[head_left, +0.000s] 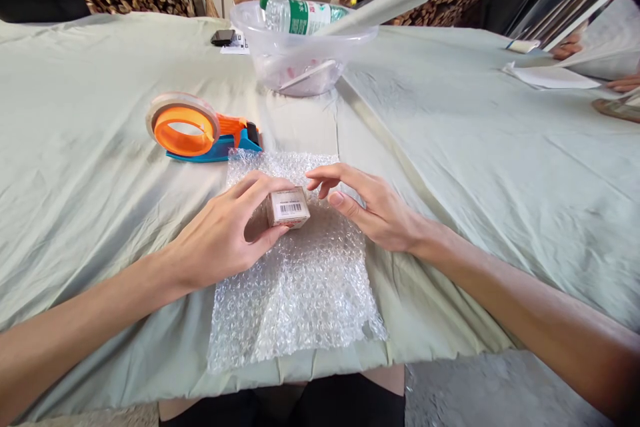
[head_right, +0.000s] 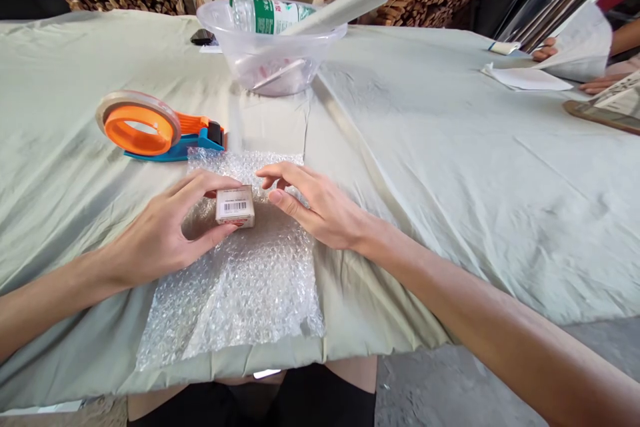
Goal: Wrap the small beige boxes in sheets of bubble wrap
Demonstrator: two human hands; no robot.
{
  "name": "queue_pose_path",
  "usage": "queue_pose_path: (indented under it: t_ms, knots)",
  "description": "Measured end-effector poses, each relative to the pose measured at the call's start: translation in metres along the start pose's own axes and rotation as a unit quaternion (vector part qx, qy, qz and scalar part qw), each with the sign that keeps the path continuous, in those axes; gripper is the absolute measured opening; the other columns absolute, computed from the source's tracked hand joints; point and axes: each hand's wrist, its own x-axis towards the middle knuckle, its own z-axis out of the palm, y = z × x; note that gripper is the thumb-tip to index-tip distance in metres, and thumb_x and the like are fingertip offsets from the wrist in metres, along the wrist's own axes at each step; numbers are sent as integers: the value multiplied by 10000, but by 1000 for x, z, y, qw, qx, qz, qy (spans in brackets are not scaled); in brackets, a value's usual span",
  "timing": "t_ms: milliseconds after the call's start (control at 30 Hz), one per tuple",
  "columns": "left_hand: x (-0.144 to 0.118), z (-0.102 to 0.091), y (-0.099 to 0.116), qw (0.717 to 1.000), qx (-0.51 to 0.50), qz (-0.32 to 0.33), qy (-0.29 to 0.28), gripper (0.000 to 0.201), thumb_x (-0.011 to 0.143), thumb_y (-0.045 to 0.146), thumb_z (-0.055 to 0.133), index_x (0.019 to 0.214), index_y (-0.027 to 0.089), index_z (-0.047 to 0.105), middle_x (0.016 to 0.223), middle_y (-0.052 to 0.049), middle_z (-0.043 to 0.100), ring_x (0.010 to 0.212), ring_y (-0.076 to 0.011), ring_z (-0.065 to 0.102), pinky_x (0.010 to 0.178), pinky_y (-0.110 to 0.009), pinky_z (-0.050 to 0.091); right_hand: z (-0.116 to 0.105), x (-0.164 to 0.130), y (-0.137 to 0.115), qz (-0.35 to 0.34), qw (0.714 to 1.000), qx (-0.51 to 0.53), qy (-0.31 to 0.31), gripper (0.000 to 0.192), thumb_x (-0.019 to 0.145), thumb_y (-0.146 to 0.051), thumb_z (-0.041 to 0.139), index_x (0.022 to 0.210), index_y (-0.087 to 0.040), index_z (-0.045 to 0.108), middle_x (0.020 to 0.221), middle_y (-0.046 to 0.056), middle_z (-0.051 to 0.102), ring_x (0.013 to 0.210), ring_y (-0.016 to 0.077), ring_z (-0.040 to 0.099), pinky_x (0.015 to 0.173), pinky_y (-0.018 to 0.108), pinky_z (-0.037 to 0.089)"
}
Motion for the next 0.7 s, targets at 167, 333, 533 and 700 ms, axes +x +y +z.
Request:
queue_pose_path:
  t_ms: [167, 333, 533, 700]
  knots:
    - [0, 0, 1, 1000, -7, -2, 17, 402, 1046, 300, 733, 1423, 293, 593, 1293, -40, 755, 1112, -203, 791, 904, -320, 649, -1, 1, 0, 26, 1000, -12, -11, 470, 1179, -588, 451, 1426, -240, 648, 1291, 93, 773, 1180, 240, 733, 1071, 447, 565]
    - [0, -1, -3, 1000, 23, -9, -9, 472, 1021, 327, 748, 1461, 291, 578, 1384, -59, 750, 1209, -263, 786, 933, -386, 663, -3, 2, 0, 52, 998, -21, -26, 510, 1166, -636, 451, 1387, -239, 682, 1293, 103, 792, 1195, 269, 734, 1070, 477, 558]
    - [-2, 1, -5, 999, 46, -19, -22, 662, 982, 338, 800, 1570, 272, 502, 1426, -76, 753, 1260, -295, 769, 1077, -459, 642, -1, 3, 1, 56, 998, -12, -21, 552, 1158, -666, 444, 1380, -226, 691, 1302, 106, 788, 1178, 269, 739, 1050, 472, 550]
    - [-2, 2, -7, 999, 40, -33, -5, 664, 961, 364, 822, 1556, 338, 529, 1413, -49, 765, 1228, -304, 785, 993, -437, 660, -1, 4, 3, 50, 999, 0, -20, 536, 1155, -665, 460, 1343, -232, 713, 1303, 97, 790, 1180, 260, 738, 1061, 452, 539]
